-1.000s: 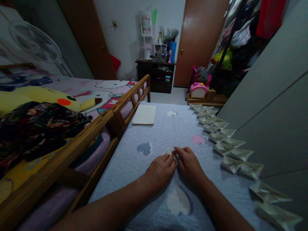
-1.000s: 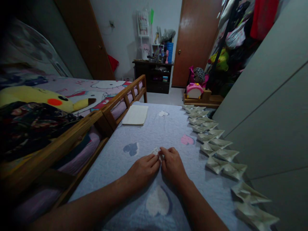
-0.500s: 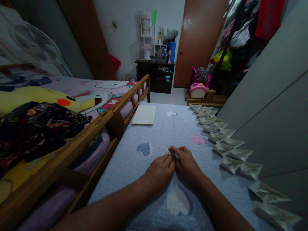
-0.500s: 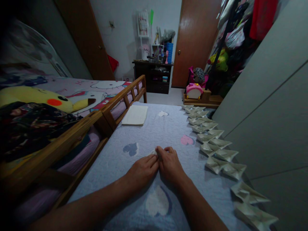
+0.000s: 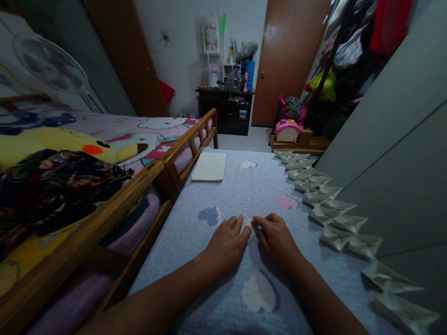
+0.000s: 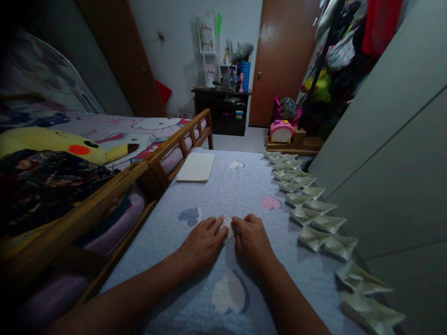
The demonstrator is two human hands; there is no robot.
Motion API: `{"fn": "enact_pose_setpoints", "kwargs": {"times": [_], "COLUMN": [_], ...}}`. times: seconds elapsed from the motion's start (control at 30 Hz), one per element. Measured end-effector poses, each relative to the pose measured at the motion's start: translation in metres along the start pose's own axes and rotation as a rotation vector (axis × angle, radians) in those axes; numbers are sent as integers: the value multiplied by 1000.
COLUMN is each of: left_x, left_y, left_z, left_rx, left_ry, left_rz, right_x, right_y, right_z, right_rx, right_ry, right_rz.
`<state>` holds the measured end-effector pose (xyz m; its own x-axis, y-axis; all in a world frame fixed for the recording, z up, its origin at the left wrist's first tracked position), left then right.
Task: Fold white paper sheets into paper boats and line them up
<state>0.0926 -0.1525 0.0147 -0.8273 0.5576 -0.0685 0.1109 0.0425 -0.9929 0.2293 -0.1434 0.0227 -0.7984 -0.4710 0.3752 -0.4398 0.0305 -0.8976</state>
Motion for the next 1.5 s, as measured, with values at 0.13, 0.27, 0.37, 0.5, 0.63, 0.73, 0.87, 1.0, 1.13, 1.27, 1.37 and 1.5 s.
{"fn": "enact_pose_setpoints", "kwargs": {"times": [0.13,0.27,0.37,0.5,0.63,0.73,0.87,1.0,1.13,1.27,1.37,1.5], "left_x": [-1,-4,-6,-8,-7,-6,-5,-2,11,29,39,43], "left_y": [-1,-2,-3,-3,-4,-5,-8,-14,-21,-24,-19,-15], "left_z": [0,3,4,6,7,8,7,4,-1,-5,-6,-11], "left_rx": [30,40,43,60,52,57,94,184,199,93,62,12], "left_ry": [-23,-35,-37,-33,-59,-77,-105,-136,-147,-146,-112,-25], "left_rz": [-48,-89,-133,-187,-162,-118,-97,-68,-19,118,258,420], "right_x": [0,-1,-2,-5,-7,-9,-9,-8,-2,4,5,2], "right_y": [0,0,-2,-6,-8,-7,-6,-8,-10,-1,4,5], "right_z": [0,1,2,4,6,7,7,7,6,4,2,0], "right_rx": [2,1,-12,-22,-34,-35,-42,-85,-131,-44,7,-7], "right_ry": [0,4,0,-4,4,18,15,-14,-87,-139,-139,-118], "right_rz": [-17,-16,-11,-15,-16,-10,-15,-52,-138,-151,-151,-166]}}
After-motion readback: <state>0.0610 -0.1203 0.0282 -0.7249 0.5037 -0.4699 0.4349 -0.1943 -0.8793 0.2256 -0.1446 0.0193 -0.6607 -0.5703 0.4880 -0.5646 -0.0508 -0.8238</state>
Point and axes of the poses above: each hand's wrist, its own z-axis away from the middle knuckle, its own y-axis out of the palm, x = y × z, the point moved 5 cm from there along -z, towards the middle knuckle, and after that the axes turned 8 degrees about -y, right-handed, at the moved point
